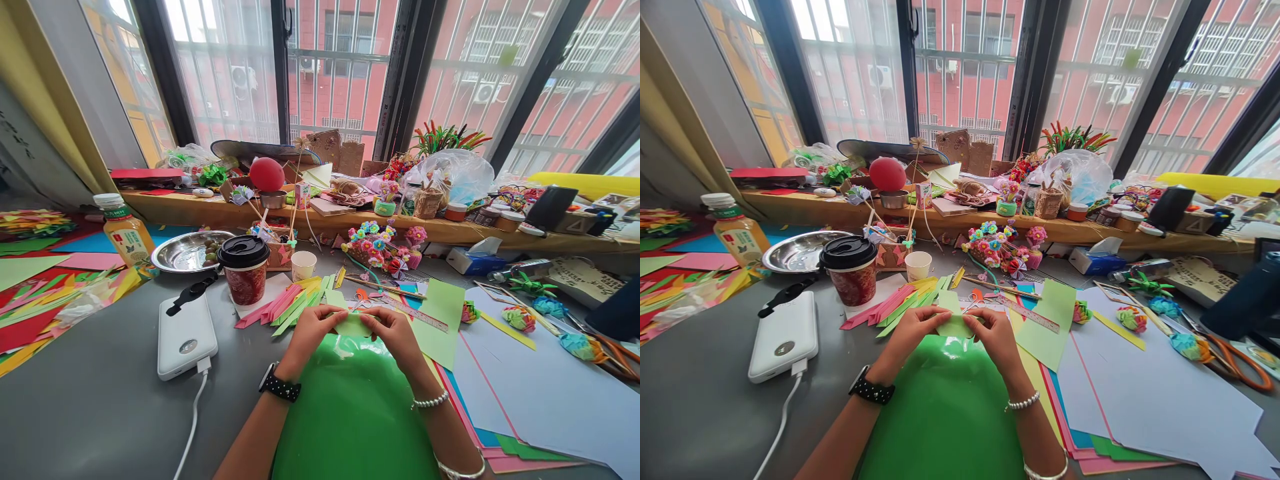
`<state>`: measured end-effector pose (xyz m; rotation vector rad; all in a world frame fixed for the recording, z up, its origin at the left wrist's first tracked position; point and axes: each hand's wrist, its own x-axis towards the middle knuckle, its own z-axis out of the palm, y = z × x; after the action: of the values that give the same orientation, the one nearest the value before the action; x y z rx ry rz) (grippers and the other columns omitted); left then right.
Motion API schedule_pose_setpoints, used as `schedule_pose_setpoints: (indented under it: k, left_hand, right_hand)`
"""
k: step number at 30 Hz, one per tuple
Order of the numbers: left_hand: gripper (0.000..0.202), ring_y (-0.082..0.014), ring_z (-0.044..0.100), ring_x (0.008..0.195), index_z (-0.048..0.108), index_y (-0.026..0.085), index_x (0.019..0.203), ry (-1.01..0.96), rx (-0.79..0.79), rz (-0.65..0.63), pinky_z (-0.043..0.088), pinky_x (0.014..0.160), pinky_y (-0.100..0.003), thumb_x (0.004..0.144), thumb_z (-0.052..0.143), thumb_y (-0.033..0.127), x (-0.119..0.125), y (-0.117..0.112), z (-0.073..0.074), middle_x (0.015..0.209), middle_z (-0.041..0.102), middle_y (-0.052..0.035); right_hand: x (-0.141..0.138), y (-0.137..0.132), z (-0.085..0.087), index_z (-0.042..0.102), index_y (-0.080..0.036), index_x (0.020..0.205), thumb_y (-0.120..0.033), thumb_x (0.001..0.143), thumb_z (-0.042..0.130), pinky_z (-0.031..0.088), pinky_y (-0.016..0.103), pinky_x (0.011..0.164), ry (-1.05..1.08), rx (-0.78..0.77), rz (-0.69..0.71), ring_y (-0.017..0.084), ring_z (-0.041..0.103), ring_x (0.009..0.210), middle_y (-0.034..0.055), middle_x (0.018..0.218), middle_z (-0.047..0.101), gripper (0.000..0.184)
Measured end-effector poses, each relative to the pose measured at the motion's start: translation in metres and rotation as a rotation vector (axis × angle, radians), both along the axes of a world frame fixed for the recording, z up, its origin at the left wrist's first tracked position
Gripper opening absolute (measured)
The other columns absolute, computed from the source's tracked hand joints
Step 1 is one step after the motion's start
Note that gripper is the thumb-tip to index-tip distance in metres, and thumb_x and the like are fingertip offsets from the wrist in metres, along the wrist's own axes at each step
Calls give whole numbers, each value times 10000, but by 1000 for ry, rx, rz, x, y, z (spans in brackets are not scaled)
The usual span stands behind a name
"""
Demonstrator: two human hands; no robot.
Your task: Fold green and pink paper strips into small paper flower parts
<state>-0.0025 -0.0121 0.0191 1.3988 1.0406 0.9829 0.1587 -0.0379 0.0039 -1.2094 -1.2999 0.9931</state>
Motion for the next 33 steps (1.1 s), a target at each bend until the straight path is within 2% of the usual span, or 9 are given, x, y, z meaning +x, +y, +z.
schedule_pose_setpoints:
  k: [6,12,19,33]
  left_hand:
    - [249,-130,533,605,681,127,679,16,3,-25,400,525,-202,633,612,363,-2,1,-2,677,632,-38]
    - [257,-146,548,632,678,133,692,63,39,-12,401,525,-206,616,620,372,-1,3,-3,697,642,-43]
    - [221,-179,573,723,678,153,687,98,109,-17,432,612,-228,618,619,354,0,0,1,728,662,-44]
    - [221,-182,579,701,686,152,679,59,81,37,431,607,-240,605,633,354,0,0,1,709,665,-39]
  right_hand:
    - [0,0,-1,652,-140,708,-370,644,641,404,213,429,22,-17,12,89,476,462,9,594,593,238]
    - [0,1,-4,643,-142,696,-378,641,640,407,217,433,21,-18,21,94,477,469,4,579,583,242]
    - [-1,0,-1,647,-144,724,-412,634,637,429,223,445,-12,-4,33,103,492,482,12,597,594,283]
    - [-1,0,0,651,-145,696,-432,668,608,420,233,468,19,23,-23,108,500,468,13,564,587,291]
